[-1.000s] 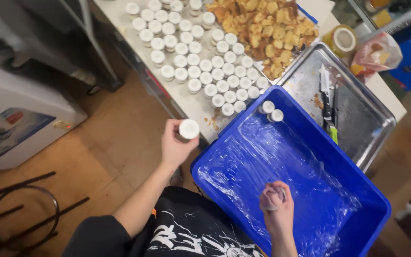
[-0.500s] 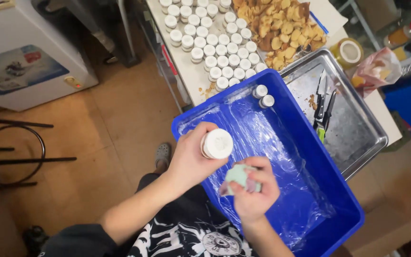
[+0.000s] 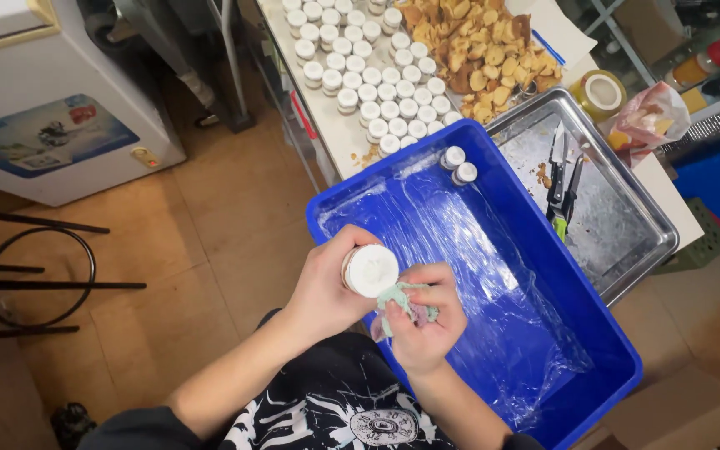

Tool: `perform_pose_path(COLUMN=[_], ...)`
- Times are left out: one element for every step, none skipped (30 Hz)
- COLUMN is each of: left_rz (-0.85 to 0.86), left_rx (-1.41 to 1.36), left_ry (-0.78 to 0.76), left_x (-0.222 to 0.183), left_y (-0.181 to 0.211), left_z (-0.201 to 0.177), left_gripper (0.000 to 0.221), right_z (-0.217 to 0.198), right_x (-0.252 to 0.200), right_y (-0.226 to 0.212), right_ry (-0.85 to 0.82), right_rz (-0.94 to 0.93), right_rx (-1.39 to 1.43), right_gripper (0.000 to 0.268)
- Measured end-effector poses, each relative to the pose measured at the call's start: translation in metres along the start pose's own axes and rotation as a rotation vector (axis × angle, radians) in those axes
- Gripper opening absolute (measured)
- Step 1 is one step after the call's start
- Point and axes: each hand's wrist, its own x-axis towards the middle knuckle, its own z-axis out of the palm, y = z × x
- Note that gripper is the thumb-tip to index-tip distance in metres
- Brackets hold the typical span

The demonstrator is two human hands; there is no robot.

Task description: Wiping small plastic containers with a cloth and organizing them into a blue storage bin in a bakery production area.

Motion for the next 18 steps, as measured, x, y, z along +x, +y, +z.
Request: perform_pose_path(left_rz=[-0.077,-0.07,0.106,0.282,0.287,0.258,0.228,0.234,0.198,0.163,0.165,0.071,-0.024,-0.023,0.012,0.046,0.045,0.111], left_rx=[-0.089,-0.088,-0.025,0.039,0.042,0.042,0.04,0.04,0.06,0.08,0.078,-0.005,-0.085,-0.086,-0.103,-0.119,-0.12,-0.049], left_ry=[-0.043,-0.04,-0.047,-0.055,-0.054,-0.09,-0.126,-0.125,-0.141,-0.157,-0.152,-0.139,-0.126,-0.122,-0.096,-0.07,-0.068,-0.006], left_x=[0.002,0.004,0.005,0.006,0.007,0.008,0.009,0.012,0.015,0.017,0.016,0.014,0.012,0.012,0.012,0.011,0.01,0.007], left_y=[0.0,0.0,0.001,0.002,0.003,0.004,0.005,0.005,0.006,0.005,0.0,-0.006,-0.011,-0.012,-0.013,-0.015,-0.016,-0.017], left_z=[-0.008,-0.017,-0.027,-0.037,-0.046,-0.054,-0.062,-0.068,-0.075,-0.081,-0.085,-0.088,-0.092,-0.097,-0.102,-0.106,-0.109,-0.112], left_gripper=[0.039,0.039,0.043,0.048,0.048,0.049,0.051,0.051,0.056,0.062,0.062,0.059,0.059,0.059,0.055,0.053,0.053,0.054], right_z=[0.004,0.008,0.013,0.018,0.022,0.027,0.03,0.035,0.04,0.045,0.05,0.054,0.06,0.065,0.069,0.073,0.076,0.079], right_x=[0.002,0.005,0.008,0.01,0.014,0.017,0.02,0.022,0.025,0.028,0.029,0.029,0.03,0.029,0.028,0.027,0.026,0.024], right_y=[0.004,0.006,0.008,0.01,0.012,0.014,0.015,0.017,0.019,0.021,0.023,0.025,0.027,0.03,0.034,0.037,0.04,0.043], right_ry=[-0.011,-0.013,-0.027,-0.042,-0.043,-0.069,-0.096,-0.097,-0.118,-0.139,-0.144,-0.138,-0.131,-0.135,-0.118,-0.1,-0.102,-0.098], right_rz=[-0.013,-0.02,-0.008,0.005,-0.001,0.025,0.052,0.047,0.05,0.052,0.05,0.064,0.079,0.078,0.115,0.152,0.154,0.205], right_rx=[-0.042,-0.039,-0.011,0.017,0.019,0.049,0.077,0.077,0.073,0.068,0.066,0.087,0.111,0.111,0.186,0.261,0.261,0.342], right_gripper=[0.021,0.021,0.021,0.021,0.021,0.021,0.021,0.021,0.022,0.023,0.023,0.022,0.022,0.022,0.023,0.023,0.023,0.024])
